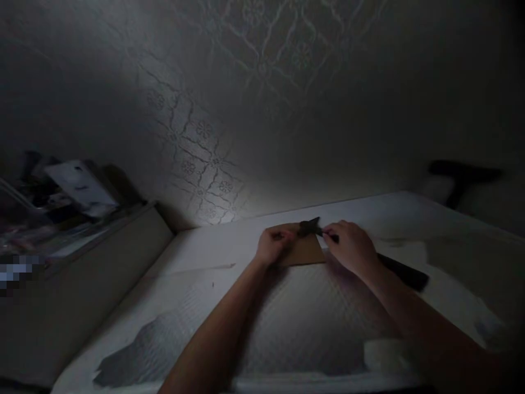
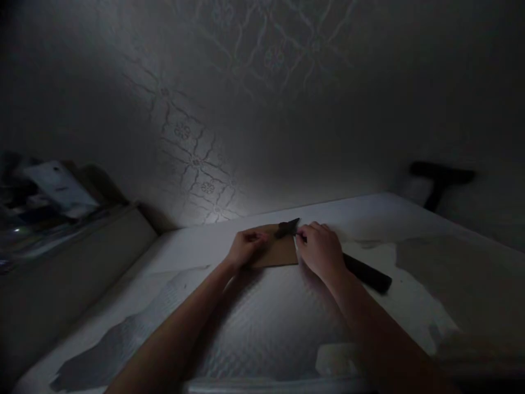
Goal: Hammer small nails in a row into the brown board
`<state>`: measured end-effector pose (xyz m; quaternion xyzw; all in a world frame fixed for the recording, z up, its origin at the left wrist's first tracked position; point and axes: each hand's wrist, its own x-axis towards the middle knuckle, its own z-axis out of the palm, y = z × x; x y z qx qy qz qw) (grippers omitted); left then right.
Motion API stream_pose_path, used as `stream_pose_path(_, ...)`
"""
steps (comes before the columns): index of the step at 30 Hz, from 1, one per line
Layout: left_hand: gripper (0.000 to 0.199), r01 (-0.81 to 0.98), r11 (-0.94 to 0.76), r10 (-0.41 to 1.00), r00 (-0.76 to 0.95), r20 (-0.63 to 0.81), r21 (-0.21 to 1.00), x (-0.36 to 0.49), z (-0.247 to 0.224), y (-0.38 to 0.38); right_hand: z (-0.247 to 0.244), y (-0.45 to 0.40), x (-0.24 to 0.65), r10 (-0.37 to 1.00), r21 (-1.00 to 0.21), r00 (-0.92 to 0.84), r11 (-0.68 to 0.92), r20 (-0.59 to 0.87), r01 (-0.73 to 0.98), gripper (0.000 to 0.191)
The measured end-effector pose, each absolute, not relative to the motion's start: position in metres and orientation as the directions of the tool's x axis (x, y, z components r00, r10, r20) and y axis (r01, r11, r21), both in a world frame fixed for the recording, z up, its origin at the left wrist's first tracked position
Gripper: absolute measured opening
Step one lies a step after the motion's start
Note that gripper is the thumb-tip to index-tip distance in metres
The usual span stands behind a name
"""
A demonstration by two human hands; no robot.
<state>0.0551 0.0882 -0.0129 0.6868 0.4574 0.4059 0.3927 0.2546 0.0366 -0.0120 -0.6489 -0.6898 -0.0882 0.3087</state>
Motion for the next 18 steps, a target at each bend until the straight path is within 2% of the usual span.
stream_pose_path(5,0.018,0.447,-0.26,0.949,0.283,0.141,0.856,0.0517,-0.0149,0.0891,-0.0106,0.0352,0.2532,0.832,-0.274,0.042,0.134,0.553,0.952,0.02)
stream_pose_path(18,0.015,0.511,-0.256,0.954,0.269,0.13,0.82,0.0522,-0.0122,0.0867,-0.0081,0.0334,0.2525,0.83,-0.268,0.034,0.141,0.557,0.953,0.02)
